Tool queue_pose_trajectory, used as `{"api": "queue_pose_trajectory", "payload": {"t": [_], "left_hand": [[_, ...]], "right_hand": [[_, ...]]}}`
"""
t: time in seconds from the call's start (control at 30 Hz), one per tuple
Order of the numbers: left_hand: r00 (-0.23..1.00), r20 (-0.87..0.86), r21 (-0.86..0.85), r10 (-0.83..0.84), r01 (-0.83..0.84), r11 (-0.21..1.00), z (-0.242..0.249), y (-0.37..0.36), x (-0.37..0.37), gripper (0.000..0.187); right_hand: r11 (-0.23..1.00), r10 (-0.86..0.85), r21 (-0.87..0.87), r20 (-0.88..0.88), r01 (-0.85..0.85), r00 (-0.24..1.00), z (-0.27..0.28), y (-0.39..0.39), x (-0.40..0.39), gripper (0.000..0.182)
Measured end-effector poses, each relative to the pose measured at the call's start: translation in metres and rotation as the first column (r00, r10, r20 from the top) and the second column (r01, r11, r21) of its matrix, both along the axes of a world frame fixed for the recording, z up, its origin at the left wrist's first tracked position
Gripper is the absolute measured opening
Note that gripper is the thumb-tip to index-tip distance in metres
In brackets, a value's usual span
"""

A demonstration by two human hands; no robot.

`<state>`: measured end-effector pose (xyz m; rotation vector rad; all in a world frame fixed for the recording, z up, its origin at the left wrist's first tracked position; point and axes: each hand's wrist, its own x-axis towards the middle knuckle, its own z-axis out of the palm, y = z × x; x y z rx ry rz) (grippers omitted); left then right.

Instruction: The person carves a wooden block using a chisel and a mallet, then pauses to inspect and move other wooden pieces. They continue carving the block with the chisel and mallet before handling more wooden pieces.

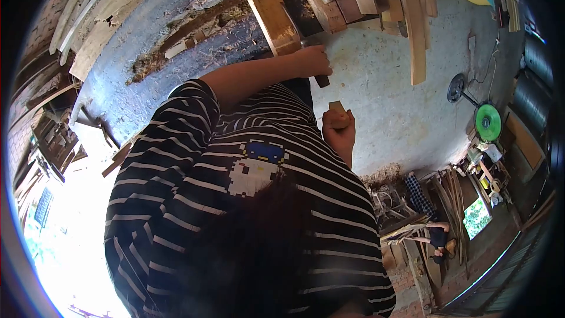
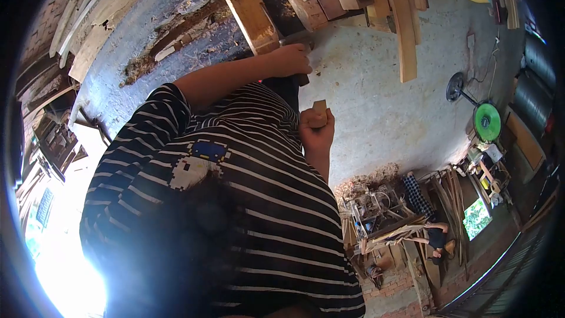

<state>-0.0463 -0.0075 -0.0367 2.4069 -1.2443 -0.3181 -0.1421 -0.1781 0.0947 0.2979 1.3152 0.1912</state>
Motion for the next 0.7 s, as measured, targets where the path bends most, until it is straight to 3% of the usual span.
{"api": "queue_pose_trajectory", "payload": {"t": [0.1,0.27,0.7], "left_hand": [[0.998,0.06,-0.064,0.033,-0.03,0.998,0.0,-0.004,-0.003,0.006],[0.999,0.038,0.021,-0.014,0.013,1.0,0.007,-0.007,0.0,0.007],[0.996,0.089,0.001,0.017,-0.017,1.0,0.001,-0.021,-0.012,0.005]], "right_hand": [[1.0,-0.026,0.017,-0.01,0.027,1.0,0.003,-0.008,-0.003,0.028],[0.994,-0.045,0.095,0.015,0.044,0.999,0.004,-0.006,0.001,0.029],[0.996,0.004,0.091,0.063,-0.01,0.998,0.007,0.008,0.015,0.028]]}}
